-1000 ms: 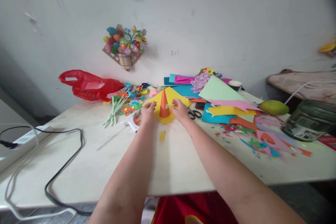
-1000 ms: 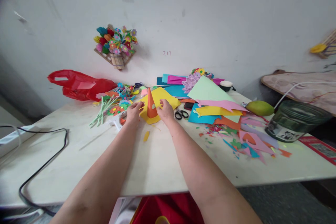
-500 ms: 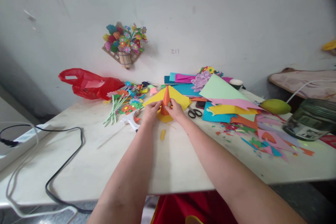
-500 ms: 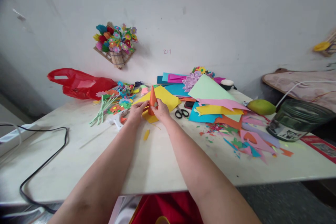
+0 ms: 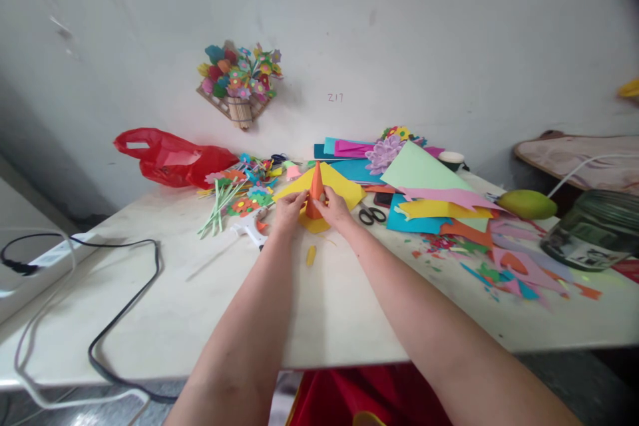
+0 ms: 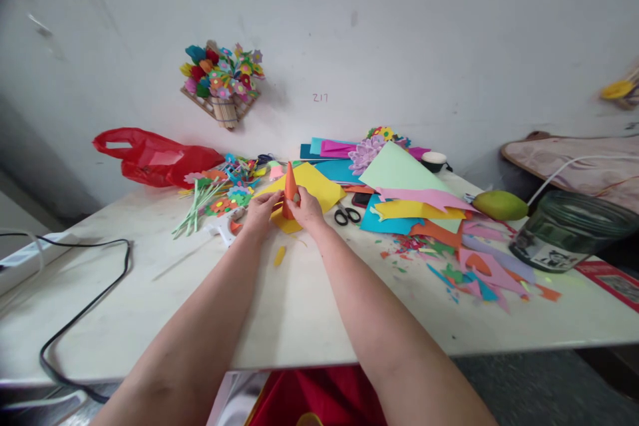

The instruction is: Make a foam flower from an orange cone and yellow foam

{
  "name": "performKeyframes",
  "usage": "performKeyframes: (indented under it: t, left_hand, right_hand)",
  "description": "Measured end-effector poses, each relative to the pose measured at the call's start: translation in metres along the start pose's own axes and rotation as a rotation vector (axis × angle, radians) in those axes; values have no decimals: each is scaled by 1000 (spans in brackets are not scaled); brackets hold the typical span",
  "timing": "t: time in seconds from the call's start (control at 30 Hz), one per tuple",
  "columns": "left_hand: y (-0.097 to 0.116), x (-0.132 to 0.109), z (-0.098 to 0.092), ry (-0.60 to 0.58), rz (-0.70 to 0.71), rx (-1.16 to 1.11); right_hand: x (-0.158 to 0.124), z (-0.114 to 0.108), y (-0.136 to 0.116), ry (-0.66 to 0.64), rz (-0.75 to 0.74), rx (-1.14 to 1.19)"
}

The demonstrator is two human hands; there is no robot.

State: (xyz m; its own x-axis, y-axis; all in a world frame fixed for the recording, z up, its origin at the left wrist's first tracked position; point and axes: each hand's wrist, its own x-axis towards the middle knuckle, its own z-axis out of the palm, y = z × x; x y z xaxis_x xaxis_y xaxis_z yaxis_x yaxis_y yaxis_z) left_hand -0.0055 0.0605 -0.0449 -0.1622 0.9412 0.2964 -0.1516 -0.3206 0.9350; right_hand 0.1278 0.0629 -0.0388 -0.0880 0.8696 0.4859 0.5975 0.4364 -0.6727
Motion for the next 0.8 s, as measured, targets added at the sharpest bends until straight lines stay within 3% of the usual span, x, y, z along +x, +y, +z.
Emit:
performKeyframes:
  t: [0.5, 0.8]
  left_hand:
    - [-2, 0, -1, 37, -21, 10]
    - [6, -6, 2, 66, -54, -82]
  right_hand:
    - [-4, 0, -1, -59, 14, 1]
    - [-7, -4, -3, -2, 41, 108]
